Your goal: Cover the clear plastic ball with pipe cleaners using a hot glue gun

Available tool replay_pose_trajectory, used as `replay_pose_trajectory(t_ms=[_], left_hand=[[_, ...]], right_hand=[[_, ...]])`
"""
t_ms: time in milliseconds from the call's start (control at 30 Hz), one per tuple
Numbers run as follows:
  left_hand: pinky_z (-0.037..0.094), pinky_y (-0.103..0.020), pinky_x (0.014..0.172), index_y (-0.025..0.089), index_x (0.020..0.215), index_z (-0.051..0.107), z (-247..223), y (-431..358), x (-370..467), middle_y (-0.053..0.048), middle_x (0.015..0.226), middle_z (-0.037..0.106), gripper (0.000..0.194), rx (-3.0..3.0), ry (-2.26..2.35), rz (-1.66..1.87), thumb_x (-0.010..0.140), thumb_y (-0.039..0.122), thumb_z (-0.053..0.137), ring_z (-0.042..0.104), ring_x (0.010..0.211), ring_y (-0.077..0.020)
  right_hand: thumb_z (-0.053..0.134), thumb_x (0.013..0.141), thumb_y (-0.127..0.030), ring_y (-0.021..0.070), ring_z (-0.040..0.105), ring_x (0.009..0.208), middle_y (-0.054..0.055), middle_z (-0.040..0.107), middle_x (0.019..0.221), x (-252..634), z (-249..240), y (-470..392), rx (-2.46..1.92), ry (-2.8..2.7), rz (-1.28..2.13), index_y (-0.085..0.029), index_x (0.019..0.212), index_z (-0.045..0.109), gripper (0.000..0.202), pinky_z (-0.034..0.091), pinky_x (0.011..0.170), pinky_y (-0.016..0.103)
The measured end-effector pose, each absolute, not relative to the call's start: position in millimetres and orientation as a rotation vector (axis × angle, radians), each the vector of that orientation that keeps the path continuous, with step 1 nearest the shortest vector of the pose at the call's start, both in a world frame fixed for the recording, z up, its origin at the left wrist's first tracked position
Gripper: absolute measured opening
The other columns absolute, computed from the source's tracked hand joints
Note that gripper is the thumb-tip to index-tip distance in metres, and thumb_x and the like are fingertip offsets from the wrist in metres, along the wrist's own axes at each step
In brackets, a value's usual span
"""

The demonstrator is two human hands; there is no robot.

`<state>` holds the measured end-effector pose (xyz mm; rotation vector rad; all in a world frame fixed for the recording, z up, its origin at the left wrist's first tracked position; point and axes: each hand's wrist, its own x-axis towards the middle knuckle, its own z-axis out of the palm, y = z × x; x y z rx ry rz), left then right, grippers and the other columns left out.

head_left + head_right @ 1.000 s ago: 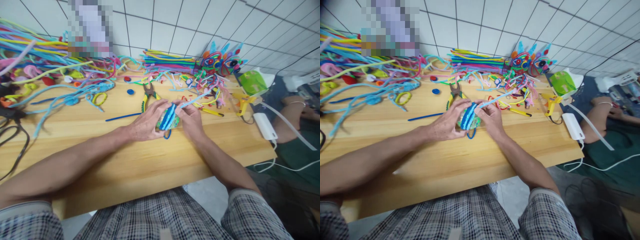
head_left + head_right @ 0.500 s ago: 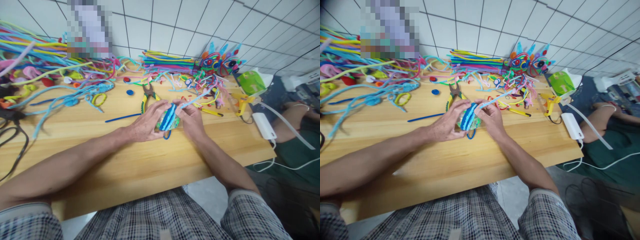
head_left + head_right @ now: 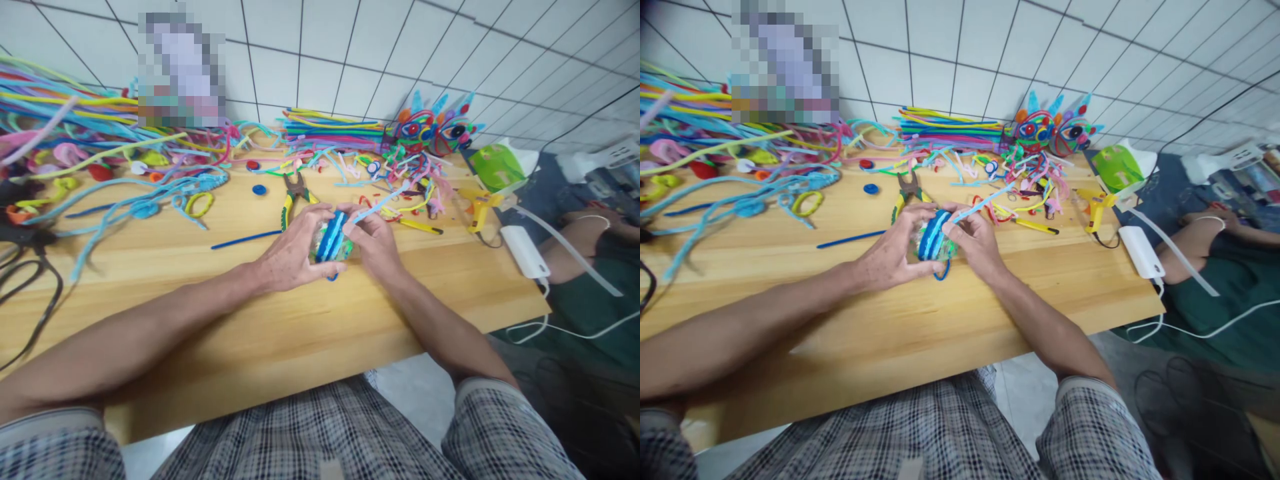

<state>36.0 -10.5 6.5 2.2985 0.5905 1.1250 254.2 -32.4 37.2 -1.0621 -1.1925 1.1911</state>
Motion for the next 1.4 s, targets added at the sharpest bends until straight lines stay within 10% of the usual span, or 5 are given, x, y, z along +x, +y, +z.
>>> replay_pose_trajectory(t_ms=[133,900,1400], left_hand=[[0.058,-0.061,0.124,0.027,0.156,0.044,11.6,-14.6,38.4,-0.019,0.157,0.059,0.059,2.234,0.625,1.147,0.110,0.052,0.072,0.064,0.149,-0.0358],[0.050,-0.068,0.132,0.028,0.173,0.035,2.7,-11.2,36.6,-0.022,0.167,0.052,0.071,2.383,0.568,1.113,0.113,0.051,0.066,0.052,0.158,-0.0388],[0.051,-0.068,0.132,0.032,0.175,0.031,-3.3,-12.7,37.4,-0.021,0.168,0.048,0.074,2.445,0.533,1.186,0.112,0.050,0.067,0.050,0.161,-0.0375]], right_hand=[[0.103,0.074,-0.061,0.0240,0.073,0.116,0.003,0.079,0.129,255.1,37.6,-33.1,-1.071,-1.221,1.199,-0.029,0.087,0.075,0.045,0.063,0.100,0.038],[0.100,0.074,-0.071,0.0247,0.074,0.117,0.003,0.081,0.131,258.5,39.3,-34.3,-1.086,-1.251,1.167,-0.029,0.089,0.079,0.050,0.064,0.102,0.040],[0.105,0.071,-0.050,0.0206,0.075,0.109,0.001,0.084,0.127,264.5,33.8,-34.6,-1.079,-1.126,1.290,-0.030,0.096,0.078,0.042,0.063,0.098,0.036]])
